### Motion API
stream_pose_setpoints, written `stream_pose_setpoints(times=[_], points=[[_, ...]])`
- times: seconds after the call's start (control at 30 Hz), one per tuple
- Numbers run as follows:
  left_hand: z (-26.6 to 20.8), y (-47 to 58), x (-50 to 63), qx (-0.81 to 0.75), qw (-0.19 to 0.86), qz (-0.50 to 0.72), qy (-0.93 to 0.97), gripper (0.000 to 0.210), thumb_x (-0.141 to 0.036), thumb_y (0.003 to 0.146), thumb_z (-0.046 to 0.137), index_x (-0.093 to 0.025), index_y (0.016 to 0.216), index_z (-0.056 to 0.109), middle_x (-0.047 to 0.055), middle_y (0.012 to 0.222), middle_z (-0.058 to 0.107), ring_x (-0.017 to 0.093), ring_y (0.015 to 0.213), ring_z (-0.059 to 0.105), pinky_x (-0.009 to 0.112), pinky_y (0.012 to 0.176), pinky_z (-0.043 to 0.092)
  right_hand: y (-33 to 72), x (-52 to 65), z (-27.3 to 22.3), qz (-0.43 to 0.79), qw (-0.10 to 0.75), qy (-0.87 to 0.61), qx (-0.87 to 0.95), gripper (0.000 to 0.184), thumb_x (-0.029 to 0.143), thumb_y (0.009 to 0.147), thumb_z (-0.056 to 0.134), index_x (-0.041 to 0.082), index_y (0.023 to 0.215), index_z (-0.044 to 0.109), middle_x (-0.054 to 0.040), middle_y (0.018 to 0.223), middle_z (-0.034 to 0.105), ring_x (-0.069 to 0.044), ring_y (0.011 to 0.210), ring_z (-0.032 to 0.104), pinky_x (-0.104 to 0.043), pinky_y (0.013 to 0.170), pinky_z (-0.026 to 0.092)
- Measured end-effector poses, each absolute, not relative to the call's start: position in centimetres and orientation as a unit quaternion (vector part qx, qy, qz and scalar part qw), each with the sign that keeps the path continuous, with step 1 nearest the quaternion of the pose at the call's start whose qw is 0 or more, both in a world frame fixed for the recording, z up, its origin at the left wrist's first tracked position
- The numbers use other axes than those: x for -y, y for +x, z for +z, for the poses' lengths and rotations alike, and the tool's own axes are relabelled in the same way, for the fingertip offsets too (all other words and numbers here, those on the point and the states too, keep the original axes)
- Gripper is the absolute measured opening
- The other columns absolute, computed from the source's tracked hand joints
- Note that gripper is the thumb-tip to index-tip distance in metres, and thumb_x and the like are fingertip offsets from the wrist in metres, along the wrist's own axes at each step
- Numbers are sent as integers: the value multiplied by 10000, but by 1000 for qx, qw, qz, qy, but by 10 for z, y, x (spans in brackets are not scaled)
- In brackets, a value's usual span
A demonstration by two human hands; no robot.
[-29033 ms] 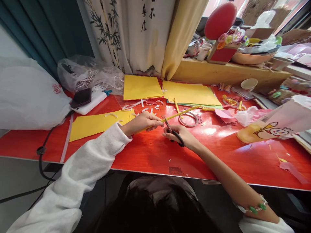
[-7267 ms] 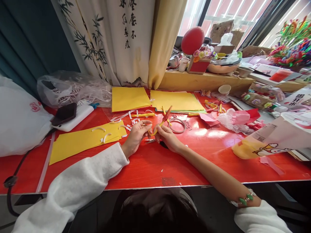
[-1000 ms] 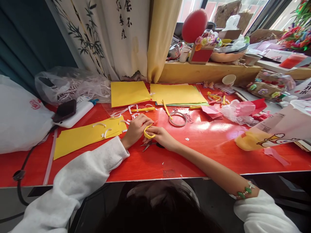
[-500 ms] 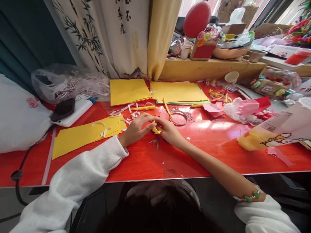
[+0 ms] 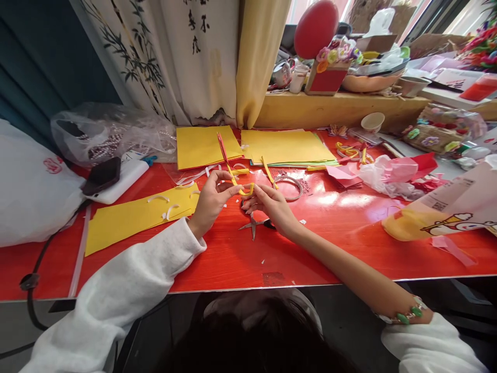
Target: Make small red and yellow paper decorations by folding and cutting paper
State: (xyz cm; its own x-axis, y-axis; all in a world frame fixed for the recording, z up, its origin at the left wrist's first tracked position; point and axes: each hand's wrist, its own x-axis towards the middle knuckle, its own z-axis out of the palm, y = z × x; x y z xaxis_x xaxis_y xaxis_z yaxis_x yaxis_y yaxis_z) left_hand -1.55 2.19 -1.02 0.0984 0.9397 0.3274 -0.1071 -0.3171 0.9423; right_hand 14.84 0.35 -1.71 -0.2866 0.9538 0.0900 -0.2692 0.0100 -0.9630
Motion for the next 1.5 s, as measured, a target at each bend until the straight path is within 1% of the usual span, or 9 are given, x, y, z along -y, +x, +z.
stream_pose_setpoints(times=[0.23,0.37,0.47,0.57,0.7,0.87,1.0,1.2,1.5], points=[[-13,-8,-15,-385,436,579,571,214,-231,728,696,-169,793,502,-21,776,535,84,726,556,215,688,475,145,5,-20,534,528,-318,579,231,351,872,566,240,1070,605,-18,876,579,-117,694,588,-290,695,512],[-14,-8,-17,-420,436,583,542,217,-208,696,703,-159,753,499,-31,747,511,71,685,526,208,654,465,145,4,-22,429,495,-309,690,169,342,870,572,245,989,643,-59,1040,508,-154,850,560,-322,757,513],[-13,-8,-17,-431,457,588,509,264,-195,652,724,-159,778,495,-35,764,498,74,695,541,212,651,484,145,4,-23,316,450,-310,775,148,341,854,599,241,934,672,-71,1044,465,-182,924,529,-371,835,494],[-9,-7,-16,-426,488,597,472,336,-178,612,746,-163,849,508,-39,761,520,85,710,567,230,663,513,147,3,-22,282,443,-310,793,181,339,892,543,235,903,690,-82,1034,454,-204,1005,497,-387,864,478],[-9,-8,-16,-404,514,571,497,262,-209,639,742,-147,818,562,-18,748,596,108,711,599,267,693,533,149,3,-19,363,436,-342,749,272,413,890,525,208,826,692,-73,966,467,-191,964,503,-335,814,492],[-16,-10,-17,-413,437,553,576,179,-222,663,737,-163,763,601,-16,735,625,119,709,600,263,684,506,145,4,-19,568,413,-386,598,302,451,812,610,157,760,659,-50,978,469,-123,724,577,-302,680,546],[-17,-11,-13,-411,386,534,630,111,-210,706,700,-168,709,597,-23,695,605,112,681,575,246,652,474,142,3,-18,679,382,-388,492,245,375,754,668,130,751,651,-69,842,604,-163,681,631,-329,647,563],[-13,-12,-7,-377,298,517,708,88,-142,780,603,-169,697,602,-18,698,591,93,662,545,222,633,435,143,1,-16,684,412,-385,463,150,266,703,674,119,728,684,-55,668,652,-141,612,619,-262,607,515],[-15,-12,-8,-370,226,503,747,76,-150,822,562,-173,760,600,4,728,594,112,691,559,244,654,439,145,-1,-12,658,422,-399,479,140,238,725,645,103,742,676,-61,722,686,-120,614,643,-227,661,524]])
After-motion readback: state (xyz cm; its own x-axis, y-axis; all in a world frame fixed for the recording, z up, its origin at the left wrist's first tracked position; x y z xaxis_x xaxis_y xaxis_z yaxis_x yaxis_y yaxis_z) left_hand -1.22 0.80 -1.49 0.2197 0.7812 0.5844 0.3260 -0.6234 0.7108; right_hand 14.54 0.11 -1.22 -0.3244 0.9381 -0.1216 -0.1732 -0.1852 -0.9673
